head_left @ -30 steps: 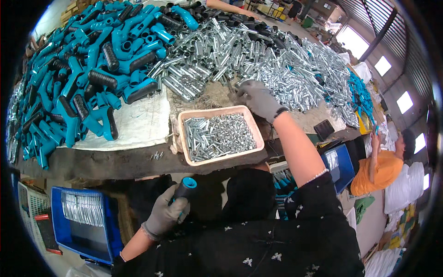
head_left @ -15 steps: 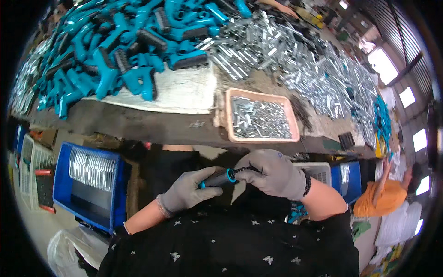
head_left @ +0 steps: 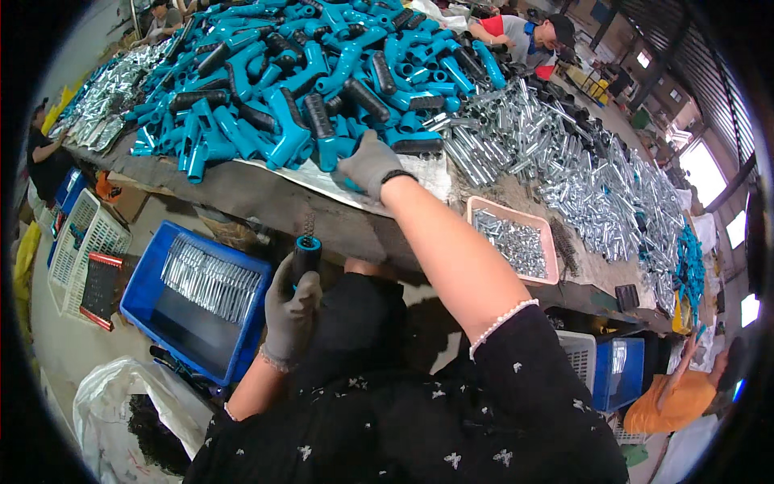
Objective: The person assembles tool components by inserting metal parts, pins, and sleeves into plastic handles by hand, and dumps a cardboard box of plastic parts onto the work table.
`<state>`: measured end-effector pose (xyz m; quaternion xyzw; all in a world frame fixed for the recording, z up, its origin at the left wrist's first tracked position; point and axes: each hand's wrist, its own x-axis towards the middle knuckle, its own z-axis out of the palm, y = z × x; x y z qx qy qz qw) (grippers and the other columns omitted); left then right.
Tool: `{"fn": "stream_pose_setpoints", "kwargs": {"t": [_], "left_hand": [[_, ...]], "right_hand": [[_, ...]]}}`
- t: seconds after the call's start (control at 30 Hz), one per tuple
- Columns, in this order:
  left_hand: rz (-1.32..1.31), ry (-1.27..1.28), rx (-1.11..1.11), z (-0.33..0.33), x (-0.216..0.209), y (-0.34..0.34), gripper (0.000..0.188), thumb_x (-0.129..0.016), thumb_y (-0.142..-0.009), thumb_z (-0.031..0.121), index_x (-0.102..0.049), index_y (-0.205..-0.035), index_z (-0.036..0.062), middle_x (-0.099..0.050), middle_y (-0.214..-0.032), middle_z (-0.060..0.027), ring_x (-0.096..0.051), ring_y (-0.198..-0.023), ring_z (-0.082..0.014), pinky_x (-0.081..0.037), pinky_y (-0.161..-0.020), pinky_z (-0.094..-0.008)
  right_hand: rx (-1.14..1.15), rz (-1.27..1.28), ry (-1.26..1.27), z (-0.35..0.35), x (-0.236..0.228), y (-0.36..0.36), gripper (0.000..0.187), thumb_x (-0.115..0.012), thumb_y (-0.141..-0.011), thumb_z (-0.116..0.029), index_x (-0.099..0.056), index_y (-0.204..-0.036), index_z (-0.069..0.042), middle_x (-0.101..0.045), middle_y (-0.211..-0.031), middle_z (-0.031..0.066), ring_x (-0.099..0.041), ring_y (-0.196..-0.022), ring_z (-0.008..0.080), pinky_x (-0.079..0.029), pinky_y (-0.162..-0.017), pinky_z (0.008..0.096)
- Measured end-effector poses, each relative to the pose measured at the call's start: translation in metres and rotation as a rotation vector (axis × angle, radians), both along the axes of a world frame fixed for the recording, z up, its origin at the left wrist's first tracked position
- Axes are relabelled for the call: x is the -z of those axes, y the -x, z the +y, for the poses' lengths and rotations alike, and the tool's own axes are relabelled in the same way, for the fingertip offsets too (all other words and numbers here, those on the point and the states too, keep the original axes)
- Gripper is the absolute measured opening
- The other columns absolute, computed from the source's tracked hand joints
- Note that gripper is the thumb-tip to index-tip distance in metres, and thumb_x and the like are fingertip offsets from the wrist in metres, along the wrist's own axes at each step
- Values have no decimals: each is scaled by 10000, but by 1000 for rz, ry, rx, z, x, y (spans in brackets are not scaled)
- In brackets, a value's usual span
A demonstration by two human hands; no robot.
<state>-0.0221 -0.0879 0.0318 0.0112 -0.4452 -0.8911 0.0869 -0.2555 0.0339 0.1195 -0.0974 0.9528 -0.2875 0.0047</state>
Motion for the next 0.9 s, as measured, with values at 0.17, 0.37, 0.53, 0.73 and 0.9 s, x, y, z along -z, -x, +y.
{"fn": "stream_pose_setpoints", "kwargs": {"t": [0.17,0.37,0.53,0.73,0.9], "left_hand": [[-145,144,-38,-10,-7,-16,442,-654,-912,128,-520,-1311,-7,-568,-885,4,-497,-696,-55,-409,-619,-208],[20,696,-53,-5,-1,-10,452,-718,-862,215,-595,-1234,-11,-646,-882,-144,-620,-767,-193,-490,-728,-313],[145,969,-5,13,-23,-19,511,-750,-833,286,-604,-1230,0,-672,-946,-198,-675,-841,-288,-507,-771,-357],[217,1104,215,30,-35,-29,541,-756,-820,302,-597,-1248,11,-672,-941,-181,-673,-834,-269,-507,-760,-356],[-202,656,1205,30,-37,-27,503,-731,-865,313,-596,-1239,5,-682,-900,-110,-641,-814,-149,-507,-737,-331]], "right_hand": [[58,312,-264,32,-29,-23,627,-745,-716,-280,-532,-1195,63,-630,-1127,271,-632,-1067,385,-507,-911,436],[-296,67,125,112,-80,-139,722,-755,-799,-424,-504,-1279,53,-640,-1132,265,-638,-1029,387,-499,-888,438],[-300,382,-179,142,-79,-189,633,-752,-810,-348,-545,-1300,-6,-681,-935,179,-670,-846,319,-510,-805,363],[-390,213,-144,179,-80,-229,513,-786,-752,-313,-626,-1173,-66,-673,-1041,139,-623,-933,334,-483,-812,403],[-809,489,-359,209,-81,-261,401,-794,-721,-236,-642,-1065,-96,-673,-1016,74,-596,-850,274,-473,-737,396]]}}
